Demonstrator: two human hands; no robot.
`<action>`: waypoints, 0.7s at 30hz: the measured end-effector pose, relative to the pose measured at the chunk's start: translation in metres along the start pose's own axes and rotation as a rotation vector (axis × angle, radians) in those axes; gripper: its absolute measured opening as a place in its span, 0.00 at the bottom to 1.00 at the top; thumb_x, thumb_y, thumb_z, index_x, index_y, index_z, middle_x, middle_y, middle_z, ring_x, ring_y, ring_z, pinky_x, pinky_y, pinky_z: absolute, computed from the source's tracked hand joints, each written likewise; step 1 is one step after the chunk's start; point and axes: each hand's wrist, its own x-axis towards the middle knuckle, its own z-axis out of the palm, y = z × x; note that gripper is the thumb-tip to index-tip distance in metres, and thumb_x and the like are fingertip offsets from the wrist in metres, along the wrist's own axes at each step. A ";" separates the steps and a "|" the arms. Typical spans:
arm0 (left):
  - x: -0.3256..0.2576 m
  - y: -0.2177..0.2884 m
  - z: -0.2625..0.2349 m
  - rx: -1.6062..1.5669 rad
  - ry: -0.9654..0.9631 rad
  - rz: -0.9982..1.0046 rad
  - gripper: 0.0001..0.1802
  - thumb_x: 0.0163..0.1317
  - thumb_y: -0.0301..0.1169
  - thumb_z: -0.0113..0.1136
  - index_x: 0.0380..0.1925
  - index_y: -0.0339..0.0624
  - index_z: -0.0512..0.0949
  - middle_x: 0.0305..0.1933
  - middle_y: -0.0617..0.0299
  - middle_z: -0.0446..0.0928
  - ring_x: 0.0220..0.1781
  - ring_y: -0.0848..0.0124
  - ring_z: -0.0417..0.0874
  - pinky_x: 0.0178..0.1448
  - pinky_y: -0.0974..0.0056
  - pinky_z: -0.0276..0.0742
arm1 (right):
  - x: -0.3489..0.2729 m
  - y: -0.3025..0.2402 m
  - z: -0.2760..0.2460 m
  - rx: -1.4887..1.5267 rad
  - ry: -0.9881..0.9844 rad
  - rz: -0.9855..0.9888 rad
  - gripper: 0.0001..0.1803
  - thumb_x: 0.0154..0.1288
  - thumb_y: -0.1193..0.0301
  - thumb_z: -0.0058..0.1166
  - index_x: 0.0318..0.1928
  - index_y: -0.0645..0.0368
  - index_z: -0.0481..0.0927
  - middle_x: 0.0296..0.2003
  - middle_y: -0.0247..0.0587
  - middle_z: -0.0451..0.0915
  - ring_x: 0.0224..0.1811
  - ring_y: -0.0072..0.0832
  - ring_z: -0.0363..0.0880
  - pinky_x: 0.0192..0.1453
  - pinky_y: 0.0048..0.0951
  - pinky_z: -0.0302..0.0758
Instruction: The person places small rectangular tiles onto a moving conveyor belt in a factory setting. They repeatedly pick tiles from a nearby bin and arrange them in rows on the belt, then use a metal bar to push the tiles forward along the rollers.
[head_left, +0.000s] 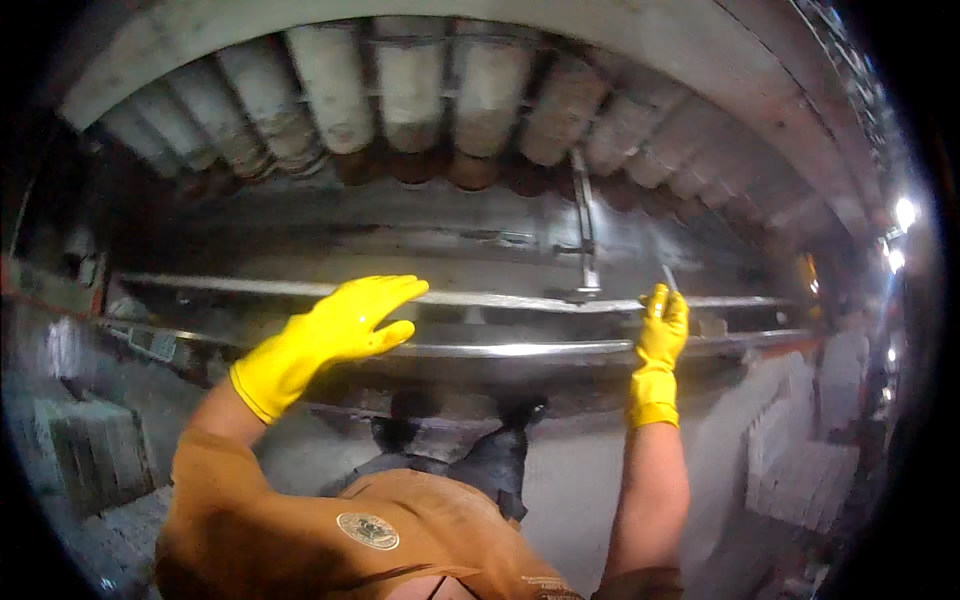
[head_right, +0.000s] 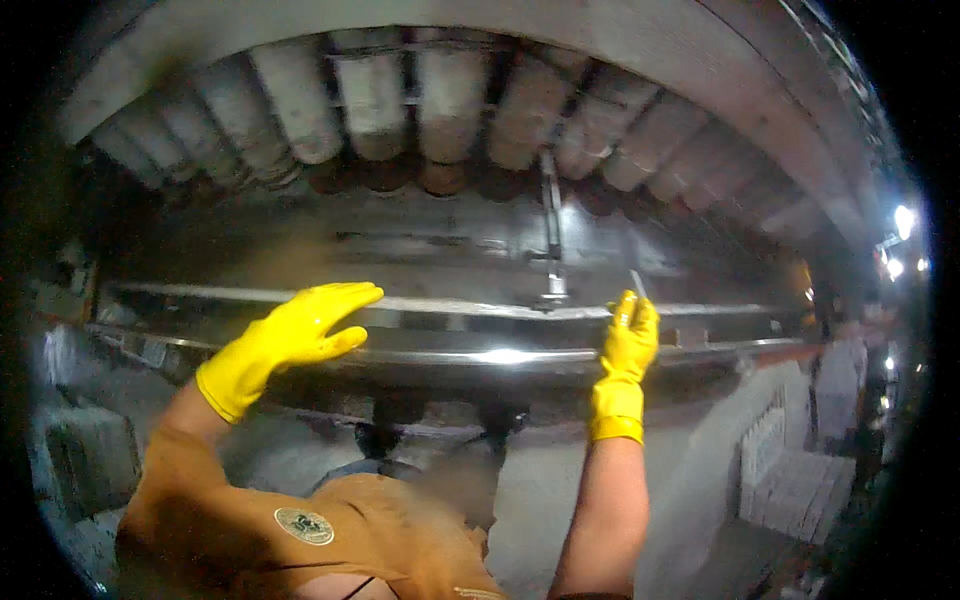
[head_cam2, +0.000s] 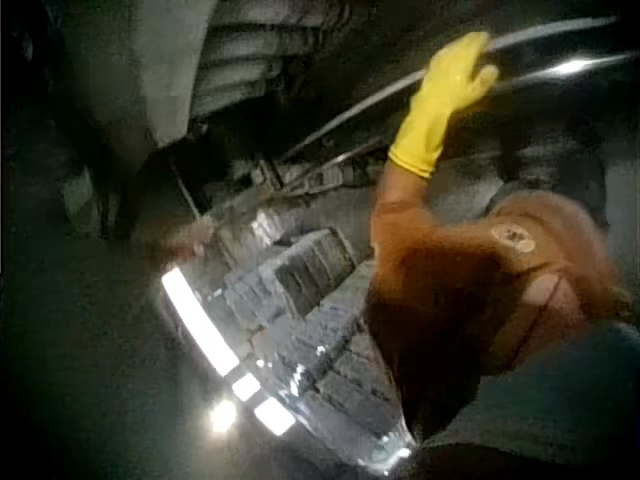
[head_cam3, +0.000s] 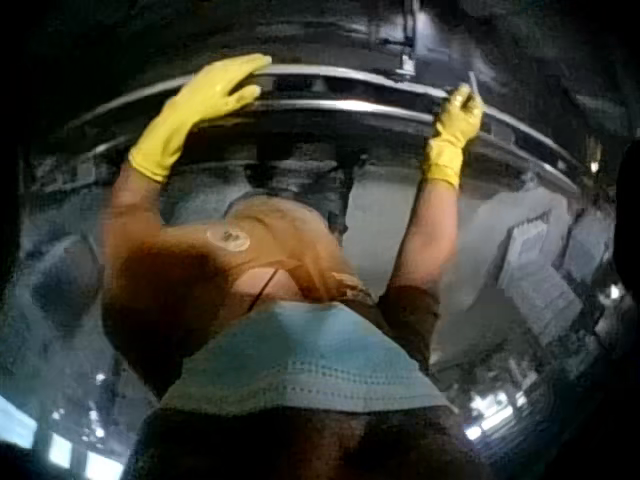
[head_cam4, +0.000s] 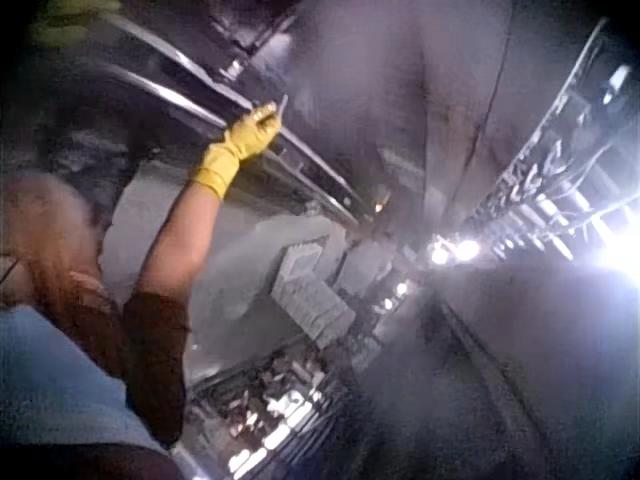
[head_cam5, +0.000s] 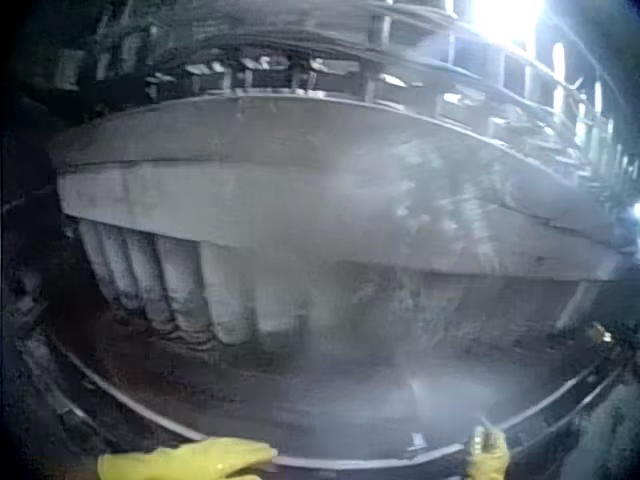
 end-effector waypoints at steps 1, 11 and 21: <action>-0.024 0.006 0.003 -0.010 0.082 -0.076 0.34 0.77 0.46 0.63 0.77 0.42 0.74 0.78 0.42 0.75 0.78 0.42 0.76 0.82 0.45 0.71 | 0.003 0.004 -0.003 0.060 -0.014 0.046 0.14 0.84 0.61 0.63 0.56 0.57 0.83 0.37 0.32 0.88 0.38 0.19 0.85 0.43 0.25 0.81; -0.136 -0.028 0.026 0.315 0.407 -0.179 0.36 0.67 0.49 0.72 0.70 0.41 0.80 0.70 0.43 0.82 0.71 0.42 0.81 0.78 0.41 0.73 | 0.084 0.032 -0.041 0.365 -0.123 0.205 0.21 0.85 0.54 0.59 0.68 0.50 0.81 0.54 0.41 0.89 0.37 0.25 0.84 0.36 0.25 0.79; -0.268 -0.118 -0.031 0.424 0.575 -0.469 0.42 0.60 0.55 0.77 0.69 0.43 0.81 0.68 0.42 0.82 0.72 0.40 0.79 0.80 0.41 0.69 | -0.025 0.031 0.068 0.353 -0.421 -0.123 0.22 0.86 0.53 0.57 0.60 0.59 0.83 0.40 0.40 0.88 0.32 0.25 0.81 0.34 0.27 0.77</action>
